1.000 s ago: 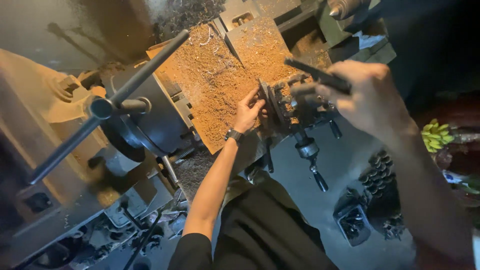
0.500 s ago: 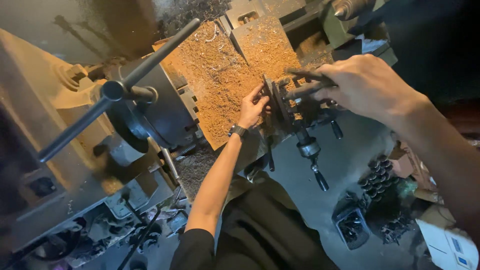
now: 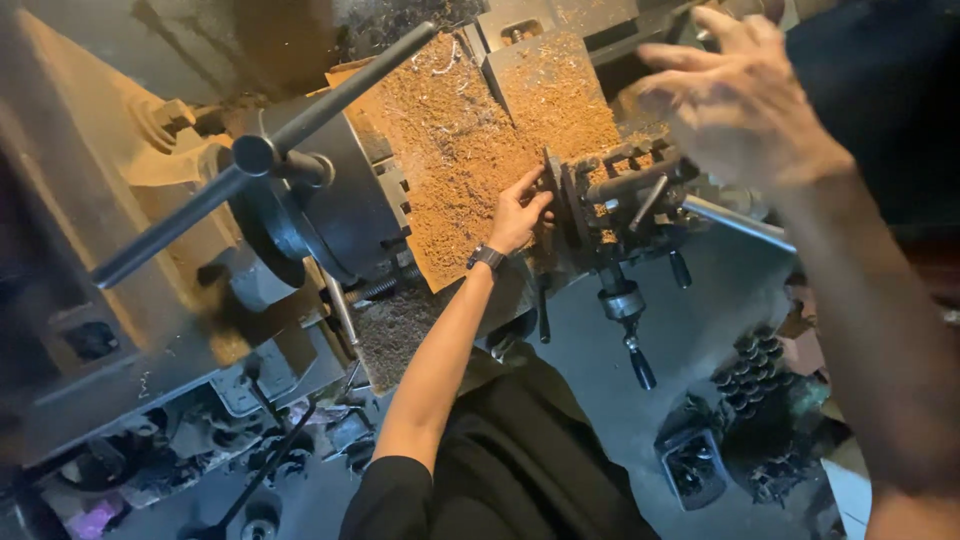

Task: The person operates a metal lathe, adjusting the chuck and tool post while metal shavings accumulate. They then move to a workbench to assemble a gear-like component, inserting small cylindrical pieces into its slots using a hammer to tap them into place.

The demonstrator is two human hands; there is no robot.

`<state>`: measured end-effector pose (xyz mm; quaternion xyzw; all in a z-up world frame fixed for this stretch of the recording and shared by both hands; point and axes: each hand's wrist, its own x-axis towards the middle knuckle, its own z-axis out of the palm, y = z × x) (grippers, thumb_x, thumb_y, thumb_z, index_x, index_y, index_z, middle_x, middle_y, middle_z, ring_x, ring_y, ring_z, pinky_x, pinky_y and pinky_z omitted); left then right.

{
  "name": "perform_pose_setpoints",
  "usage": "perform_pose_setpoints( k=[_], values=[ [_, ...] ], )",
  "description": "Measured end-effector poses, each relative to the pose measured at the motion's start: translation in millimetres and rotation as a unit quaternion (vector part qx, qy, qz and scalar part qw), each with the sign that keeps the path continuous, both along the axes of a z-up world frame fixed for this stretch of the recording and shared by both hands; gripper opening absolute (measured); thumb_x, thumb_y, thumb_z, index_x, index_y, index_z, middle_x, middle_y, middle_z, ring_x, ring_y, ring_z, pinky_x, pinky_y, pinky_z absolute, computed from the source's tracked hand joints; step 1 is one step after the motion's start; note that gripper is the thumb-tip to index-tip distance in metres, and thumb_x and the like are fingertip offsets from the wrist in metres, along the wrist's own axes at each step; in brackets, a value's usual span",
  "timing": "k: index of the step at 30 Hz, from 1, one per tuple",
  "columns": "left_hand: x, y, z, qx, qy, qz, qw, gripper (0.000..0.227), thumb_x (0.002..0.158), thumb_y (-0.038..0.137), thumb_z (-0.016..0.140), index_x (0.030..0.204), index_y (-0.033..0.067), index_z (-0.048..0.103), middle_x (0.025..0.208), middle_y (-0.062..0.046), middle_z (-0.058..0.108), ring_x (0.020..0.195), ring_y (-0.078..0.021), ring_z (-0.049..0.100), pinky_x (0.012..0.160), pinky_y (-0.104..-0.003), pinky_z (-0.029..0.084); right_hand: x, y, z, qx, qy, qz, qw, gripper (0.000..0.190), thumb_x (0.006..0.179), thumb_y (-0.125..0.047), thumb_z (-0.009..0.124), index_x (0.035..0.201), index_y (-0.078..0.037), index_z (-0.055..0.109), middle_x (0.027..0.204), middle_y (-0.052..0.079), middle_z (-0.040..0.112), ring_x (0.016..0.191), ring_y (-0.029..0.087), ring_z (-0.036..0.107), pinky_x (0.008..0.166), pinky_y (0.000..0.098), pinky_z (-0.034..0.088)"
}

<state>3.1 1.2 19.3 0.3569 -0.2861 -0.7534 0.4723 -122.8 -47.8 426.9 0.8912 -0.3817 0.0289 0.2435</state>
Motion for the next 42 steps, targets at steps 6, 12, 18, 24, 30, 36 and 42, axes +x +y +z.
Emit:
perform_pose_setpoints(
  k=[6, 12, 18, 24, 30, 36, 42],
  values=[
    [-7.4, 1.4, -8.8, -0.007, -0.017, 0.021, 1.000, 0.055, 0.095, 0.002, 0.069, 0.148, 0.0073, 0.055, 0.094, -0.005, 0.066, 0.068, -0.0123, 0.068, 0.059, -0.029, 0.059, -59.5, 78.3, -2.3, 0.192, 0.466, -0.142, 0.852, 0.045, 0.117, -0.024, 0.029, 0.108, -0.013, 0.072, 0.096, 0.001, 0.073, 0.084, 0.014, 0.068, 0.070, 0.0306, 0.055],
    [-11.8, 1.9, -15.7, -0.032, -0.002, 0.040, 0.999, 0.054, 0.095, 0.000, 0.067, 0.147, 0.0049, 0.056, 0.101, -0.003, 0.069, 0.076, -0.0082, 0.066, 0.064, -0.028, 0.061, 61.2, 64.7, -0.1, 0.267, -0.083, 0.031, 0.960, 0.014, 0.091, -0.017, 0.066, 0.094, -0.005, 0.073, 0.080, 0.008, 0.071, 0.067, 0.018, 0.063, 0.056, 0.0289, 0.052],
    [1.0, 0.6, 5.0, -0.014, -0.049, 0.006, 0.999, 0.056, 0.094, 0.004, 0.070, 0.148, 0.0070, 0.055, 0.090, -0.003, 0.069, 0.066, -0.0102, 0.065, 0.057, -0.026, 0.057, -26.4, -6.4, -9.3, 0.060, 0.104, -0.014, 0.993, 0.030, 0.117, -0.031, 0.053, 0.105, -0.015, 0.075, 0.086, -0.001, 0.073, 0.057, 0.011, 0.053, 0.058, 0.0297, 0.047],
    [7.9, -0.3, 14.9, -0.038, -0.058, -0.004, 0.998, 0.057, 0.096, 0.005, 0.071, 0.150, 0.0076, 0.053, 0.093, -0.004, 0.072, 0.071, -0.0078, 0.066, 0.060, -0.026, 0.060, -45.7, 10.5, 8.6, 0.097, 0.138, -0.007, 0.986, 0.059, 0.089, -0.052, 0.055, 0.132, -0.015, 0.070, 0.146, 0.006, 0.063, 0.136, 0.026, 0.053, 0.101, 0.0378, 0.045],
    [18.5, -0.9, 50.6, -0.054, -0.162, 0.020, 0.985, 0.057, 0.091, 0.004, 0.072, 0.145, 0.0054, 0.055, 0.088, -0.006, 0.073, 0.068, -0.0115, 0.069, 0.057, -0.027, 0.059, -33.3, 2.8, 19.6, 0.044, 0.267, 0.070, 0.960, 0.060, 0.086, -0.054, 0.059, 0.124, -0.009, 0.070, 0.144, 0.009, 0.064, 0.145, 0.029, 0.047, 0.118, 0.0423, 0.043],
    [35.3, 22.1, 206.4, -0.227, -0.276, 0.132, 0.925, 0.041, 0.096, -0.001, 0.063, 0.136, 0.0058, 0.064, 0.111, -0.011, 0.072, 0.096, -0.0200, 0.071, 0.083, -0.032, 0.061, -50.6, -7.4, -14.5, 0.129, 0.058, 0.149, 0.979, 0.039, 0.070, -0.032, 0.078, 0.094, -0.002, 0.070, 0.099, 0.012, 0.068, 0.111, 0.029, 0.067, 0.105, 0.0376, 0.054],
    [15.0, 23.2, 260.5, -0.469, -0.223, 0.040, 0.854, 0.053, 0.086, -0.006, 0.070, 0.137, 0.0039, 0.059, 0.129, -0.015, 0.067, 0.118, -0.0269, 0.068, 0.101, -0.037, 0.055, -62.3, 27.8, -26.5, 0.098, -0.045, 0.101, 0.989, 0.047, 0.077, -0.047, 0.082, 0.082, -0.004, 0.066, 0.082, 0.009, 0.062, 0.083, 0.027, 0.064, 0.081, 0.0398, 0.053]
  ],
)
